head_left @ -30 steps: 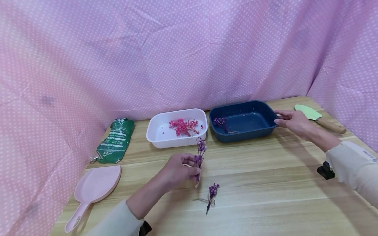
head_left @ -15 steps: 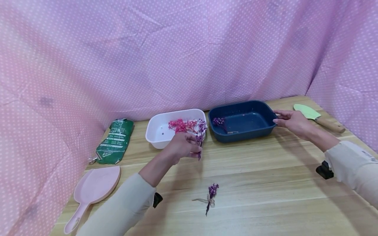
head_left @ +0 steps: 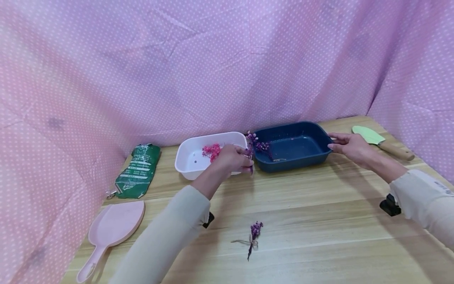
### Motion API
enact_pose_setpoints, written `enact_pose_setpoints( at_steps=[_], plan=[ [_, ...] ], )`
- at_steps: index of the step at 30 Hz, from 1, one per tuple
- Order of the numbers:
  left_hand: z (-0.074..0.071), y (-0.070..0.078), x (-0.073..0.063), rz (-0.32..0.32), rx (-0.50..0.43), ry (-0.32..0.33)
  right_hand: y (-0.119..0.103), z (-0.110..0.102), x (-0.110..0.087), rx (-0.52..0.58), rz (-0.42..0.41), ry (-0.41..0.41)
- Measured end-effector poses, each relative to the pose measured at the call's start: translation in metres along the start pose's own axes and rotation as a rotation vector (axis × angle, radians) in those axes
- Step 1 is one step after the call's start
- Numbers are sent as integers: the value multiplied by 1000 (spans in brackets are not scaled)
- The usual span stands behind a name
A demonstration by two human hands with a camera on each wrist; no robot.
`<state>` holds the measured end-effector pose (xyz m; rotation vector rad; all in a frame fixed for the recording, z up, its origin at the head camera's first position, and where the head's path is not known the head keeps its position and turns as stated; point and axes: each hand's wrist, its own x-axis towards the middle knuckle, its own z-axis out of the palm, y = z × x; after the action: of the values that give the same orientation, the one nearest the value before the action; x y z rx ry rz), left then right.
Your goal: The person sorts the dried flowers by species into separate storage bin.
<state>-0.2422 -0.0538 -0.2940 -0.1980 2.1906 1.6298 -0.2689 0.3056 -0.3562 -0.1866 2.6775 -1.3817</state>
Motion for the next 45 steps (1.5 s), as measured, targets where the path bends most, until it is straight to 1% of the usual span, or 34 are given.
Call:
enact_pose_setpoints(
  at_steps=[5, 8, 12, 15, 19, 21, 23, 25, 28, 31, 33, 36, 38, 41, 43, 45],
  plan=[
    [13, 8, 15, -38, -57, 5, 3, 0, 0, -9, 12, -9],
    [19, 9, 23, -46, -90, 30, 4, 0, 0, -1, 18, -17],
    [27, 8, 33, -30, -145, 75, 4, 1, 0, 7, 22, -24],
    [32, 8, 38, -17, -189, 92, 3, 0, 0, -9, 20, -19],
    [36, 9, 44, 22, -266, 66, 2, 0, 0, -10, 18, -11],
    [36, 9, 46, 36, -273, 54, 2, 0, 0, -3, 19, -18],
    [37, 9, 45, 47, -249, 51, 2, 1, 0, 0, 21, -22],
    [37, 8, 43, 57, -238, 60, 0, 2, 0, -1, 17, -23],
    [36, 8, 36, 84, -264, 73, -2, 2, 1, -3, 11, -22],
    [33, 7, 24, 111, -309, 55, -3, 0, 2, -8, 8, -17],
    [29, 4, 14, 116, -310, 28, -4, -1, 2, -16, 9, -12],
    [21, -4, -6, 130, -295, -3, -4, -3, 1, -27, 15, -12],
    [15, -14, -20, 156, -280, -15, -3, -3, 0, -26, 22, -17],
    [6, -33, -41, 185, -268, -16, -2, -4, 0, -24, 23, -19],
    [-1, -47, -53, 190, -253, -14, -2, -3, 0, -23, 18, -16],
    [-7, -60, -63, 180, -261, -5, -2, -2, -1, -29, 12, -10]
  ],
)
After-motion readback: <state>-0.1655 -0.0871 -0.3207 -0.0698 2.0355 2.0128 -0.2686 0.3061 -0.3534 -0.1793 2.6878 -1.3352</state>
